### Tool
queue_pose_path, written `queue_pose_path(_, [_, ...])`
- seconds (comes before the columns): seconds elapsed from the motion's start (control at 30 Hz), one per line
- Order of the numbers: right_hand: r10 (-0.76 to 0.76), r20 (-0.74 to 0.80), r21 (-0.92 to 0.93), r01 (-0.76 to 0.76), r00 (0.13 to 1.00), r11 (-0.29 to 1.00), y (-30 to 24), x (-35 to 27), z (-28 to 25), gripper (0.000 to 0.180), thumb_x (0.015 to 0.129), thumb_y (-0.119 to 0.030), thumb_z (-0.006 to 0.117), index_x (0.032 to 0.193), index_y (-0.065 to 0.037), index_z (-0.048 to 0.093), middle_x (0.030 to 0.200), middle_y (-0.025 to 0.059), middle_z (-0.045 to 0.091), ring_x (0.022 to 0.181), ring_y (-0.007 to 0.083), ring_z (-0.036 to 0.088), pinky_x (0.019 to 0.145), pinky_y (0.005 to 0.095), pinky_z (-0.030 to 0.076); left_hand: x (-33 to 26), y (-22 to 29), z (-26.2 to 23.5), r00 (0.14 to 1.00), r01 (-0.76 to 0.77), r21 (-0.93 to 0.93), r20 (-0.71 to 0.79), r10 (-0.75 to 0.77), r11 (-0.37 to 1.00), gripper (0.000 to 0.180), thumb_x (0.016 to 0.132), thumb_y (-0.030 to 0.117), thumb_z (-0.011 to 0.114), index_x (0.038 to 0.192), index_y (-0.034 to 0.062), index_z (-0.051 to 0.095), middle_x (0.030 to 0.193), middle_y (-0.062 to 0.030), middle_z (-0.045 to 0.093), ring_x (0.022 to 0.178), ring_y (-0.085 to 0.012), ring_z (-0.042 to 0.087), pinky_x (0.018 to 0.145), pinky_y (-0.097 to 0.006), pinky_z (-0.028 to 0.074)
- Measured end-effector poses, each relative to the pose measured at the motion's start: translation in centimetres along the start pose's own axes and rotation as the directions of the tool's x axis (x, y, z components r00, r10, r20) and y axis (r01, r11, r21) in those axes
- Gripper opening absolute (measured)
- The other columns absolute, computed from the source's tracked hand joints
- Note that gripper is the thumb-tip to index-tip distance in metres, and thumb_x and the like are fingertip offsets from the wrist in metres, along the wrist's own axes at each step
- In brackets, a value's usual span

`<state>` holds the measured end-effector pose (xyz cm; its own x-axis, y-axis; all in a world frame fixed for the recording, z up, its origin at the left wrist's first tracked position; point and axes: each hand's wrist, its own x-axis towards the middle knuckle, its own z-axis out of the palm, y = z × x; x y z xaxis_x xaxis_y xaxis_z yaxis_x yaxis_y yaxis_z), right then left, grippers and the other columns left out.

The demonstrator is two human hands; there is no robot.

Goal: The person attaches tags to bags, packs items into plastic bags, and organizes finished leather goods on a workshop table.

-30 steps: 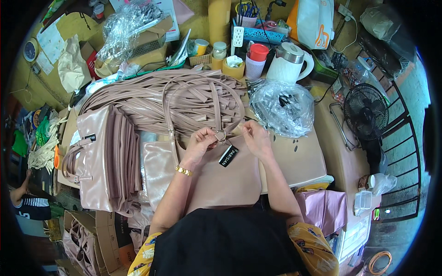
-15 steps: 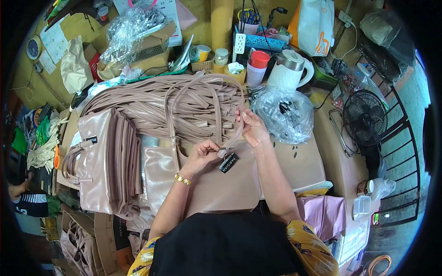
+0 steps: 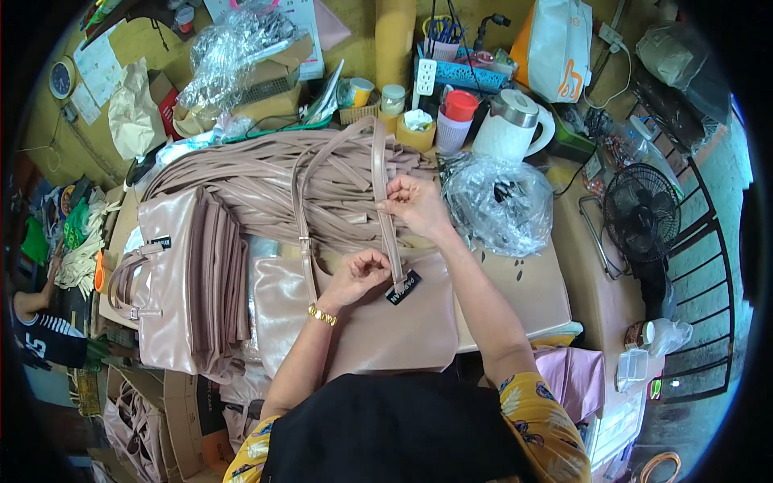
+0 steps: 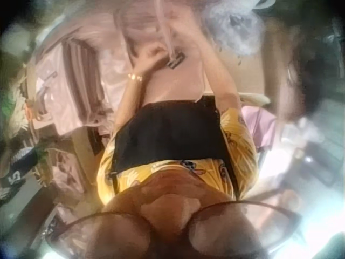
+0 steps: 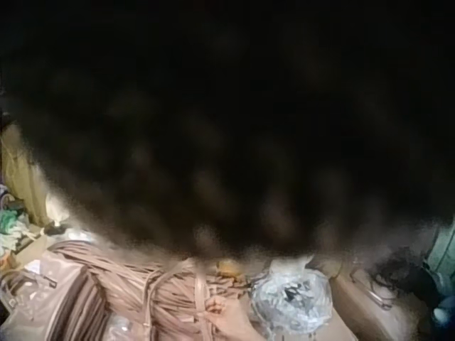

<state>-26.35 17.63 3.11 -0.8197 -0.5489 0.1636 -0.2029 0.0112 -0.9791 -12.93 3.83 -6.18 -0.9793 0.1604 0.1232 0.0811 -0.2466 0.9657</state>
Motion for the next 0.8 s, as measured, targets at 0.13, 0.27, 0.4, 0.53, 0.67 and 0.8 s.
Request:
queue_pose_path(0.13, [-0.034,-0.063,0.019,0.036,0.997,0.999,2.5,0.2,-0.4,0.016,0.079,0.000,0.072,0.088,-0.002,0.060,0.077,0.0001,0.065,0.064,0.0053,0.058,0.056,0.0197,0.047,0.4,1.4,0.4,0.997,-0.050,0.135,0.071,0.041,0.990,0.016,0.085,0.000,0.062,0.100,0.0030,0.055,0.100,-0.0002,0.061,0.082,-0.0044,0.053,0.074,-0.021,0.044])
queue_pose_path(0.27, [0.168,0.110,-0.058,-0.162,0.980,0.985,1.5,-0.6,-0.7,0.022,0.079,0.000,0.071,0.097,-0.002,0.059,0.078,0.0030,0.065,0.069,0.0087,0.061,0.060,0.0218,0.050,1.2,0.0,0.3,0.986,-0.101,0.176,-0.113,0.123,0.979,0.015,0.089,0.003,0.060,0.104,0.0012,0.057,0.104,-0.0049,0.066,0.092,-0.0096,0.059,0.084,-0.024,0.045])
queue_pose_path(0.4, [-0.092,-0.032,-0.524,0.062,0.995,0.850,4.3,-1.5,-1.2,0.028,0.081,0.000,0.068,0.106,0.000,0.055,0.090,0.0098,0.062,0.073,0.0112,0.060,0.062,0.0255,0.050,2.8,-1.1,0.2,0.974,-0.019,0.141,-0.219,0.050,0.990,0.018,0.091,0.000,0.056,0.107,-0.0018,0.065,0.094,-0.0004,0.066,0.084,-0.0058,0.058,0.078,-0.021,0.047])
queue_pose_path(0.53, [-0.287,-0.221,-0.523,0.135,0.932,0.842,2.4,-5.5,-1.4,0.047,0.076,0.001,0.063,0.119,-0.001,0.044,0.106,0.0167,0.049,0.084,0.0303,0.058,0.074,0.0376,0.049,2.6,-0.7,0.1,0.969,-0.019,0.127,-0.241,0.050,0.992,0.018,0.091,0.000,0.055,0.106,-0.0016,0.064,0.094,-0.0004,0.066,0.083,-0.0058,0.058,0.076,-0.021,0.047])
queue_pose_path(0.67, [-0.386,0.020,-0.670,0.299,0.922,0.679,2.2,-9.3,-0.3,0.050,0.070,0.000,0.068,0.117,-0.007,0.052,0.108,0.0147,0.050,0.089,0.0294,0.057,0.078,0.0365,0.051,2.6,-1.5,-0.3,0.962,0.017,0.124,-0.272,0.017,0.992,0.017,0.091,0.000,0.055,0.106,-0.0018,0.064,0.093,-0.0013,0.067,0.082,-0.0066,0.059,0.075,-0.021,0.048])
queue_pose_path(0.8, [-0.543,0.153,-0.707,0.475,0.826,0.524,4.3,-9.4,1.1,0.039,0.070,0.000,0.068,0.106,-0.010,0.063,0.107,0.0114,0.054,0.085,0.0263,0.061,0.073,0.0350,0.053,2.7,-1.5,-0.4,0.974,-0.041,0.120,-0.215,0.066,0.992,0.017,0.089,-0.003,0.057,0.104,-0.0016,0.065,0.093,-0.0022,0.067,0.082,-0.0075,0.060,0.076,-0.022,0.049])
